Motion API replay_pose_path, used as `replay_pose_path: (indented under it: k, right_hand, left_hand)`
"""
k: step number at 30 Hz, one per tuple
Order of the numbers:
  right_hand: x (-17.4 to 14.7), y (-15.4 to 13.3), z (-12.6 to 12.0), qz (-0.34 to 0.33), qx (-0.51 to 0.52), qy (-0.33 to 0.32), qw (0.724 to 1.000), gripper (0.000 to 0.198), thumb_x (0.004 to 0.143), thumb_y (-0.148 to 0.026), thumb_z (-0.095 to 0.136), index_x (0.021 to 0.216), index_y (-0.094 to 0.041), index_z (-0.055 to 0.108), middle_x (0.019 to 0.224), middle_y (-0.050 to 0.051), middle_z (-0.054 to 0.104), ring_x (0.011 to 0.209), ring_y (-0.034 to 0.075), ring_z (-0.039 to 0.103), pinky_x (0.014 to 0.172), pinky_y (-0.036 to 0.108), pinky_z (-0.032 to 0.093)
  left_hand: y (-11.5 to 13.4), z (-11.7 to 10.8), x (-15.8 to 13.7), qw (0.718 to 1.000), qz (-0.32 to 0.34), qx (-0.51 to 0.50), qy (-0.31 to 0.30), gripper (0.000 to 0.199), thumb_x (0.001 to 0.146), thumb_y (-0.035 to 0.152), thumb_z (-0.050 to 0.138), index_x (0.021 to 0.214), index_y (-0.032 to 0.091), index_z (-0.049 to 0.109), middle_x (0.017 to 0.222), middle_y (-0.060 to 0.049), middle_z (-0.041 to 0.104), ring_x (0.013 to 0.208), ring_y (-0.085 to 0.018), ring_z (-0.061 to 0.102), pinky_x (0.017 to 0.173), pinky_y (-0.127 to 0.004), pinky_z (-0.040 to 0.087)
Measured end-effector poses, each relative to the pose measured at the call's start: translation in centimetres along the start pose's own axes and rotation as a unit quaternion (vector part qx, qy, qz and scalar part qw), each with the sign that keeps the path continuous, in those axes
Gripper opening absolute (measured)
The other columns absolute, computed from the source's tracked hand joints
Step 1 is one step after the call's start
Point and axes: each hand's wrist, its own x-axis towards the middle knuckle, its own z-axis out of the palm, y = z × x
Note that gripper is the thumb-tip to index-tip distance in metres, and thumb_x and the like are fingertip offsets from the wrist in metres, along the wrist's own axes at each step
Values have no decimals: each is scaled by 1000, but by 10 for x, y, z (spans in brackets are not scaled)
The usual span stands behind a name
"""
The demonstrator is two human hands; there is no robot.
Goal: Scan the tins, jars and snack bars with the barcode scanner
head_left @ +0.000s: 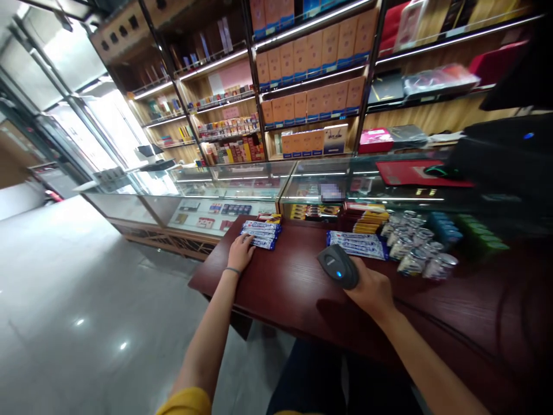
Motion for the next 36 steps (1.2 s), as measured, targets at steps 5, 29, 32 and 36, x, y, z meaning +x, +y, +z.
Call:
replay_pose_path:
  k: [5, 29, 32, 36]
  right_hand:
    - [0, -2, 0, -15, 9, -3, 1000, 34, 77, -30, 56, 108, -17, 58, 61, 1, 66, 54, 20, 65, 52, 27, 42]
    - [7, -5, -10, 33, 38, 24, 998, 32, 75, -26, 56, 106, -17, 59, 65, 2, 69, 55, 20, 65, 54, 27, 44]
    - [8, -1, -13, 33, 27, 52, 998, 34, 74, -25, 56, 107, -16, 59, 66, 2, 69, 56, 20, 66, 54, 27, 46]
    - [6, 10, -16, 66, -6, 81, 994, 33, 74, -24, 56, 106, -17, 59, 66, 2, 69, 56, 21, 66, 53, 27, 47]
  left_hand:
    - [-1, -1, 1, 1000, 6, -16, -2, 33, 89, 31, 60, 120, 23, 66, 122, -10, 64, 115, -26, 56, 104, -45, 44]
    - [98, 5, 49, 941, -29, -337, -1, 27, 96, 30, 46, 117, 18, 56, 110, -7, 66, 103, -19, 61, 94, -32, 46]
    - [137, 18, 70, 908, -86, -409, -24, 28, 96, 33, 45, 112, 17, 60, 107, -7, 66, 102, -18, 60, 94, -32, 46]
    - [178, 34, 76, 823, -158, -540, -76, 37, 95, 46, 46, 108, 16, 64, 100, -6, 67, 88, -16, 62, 78, -27, 51]
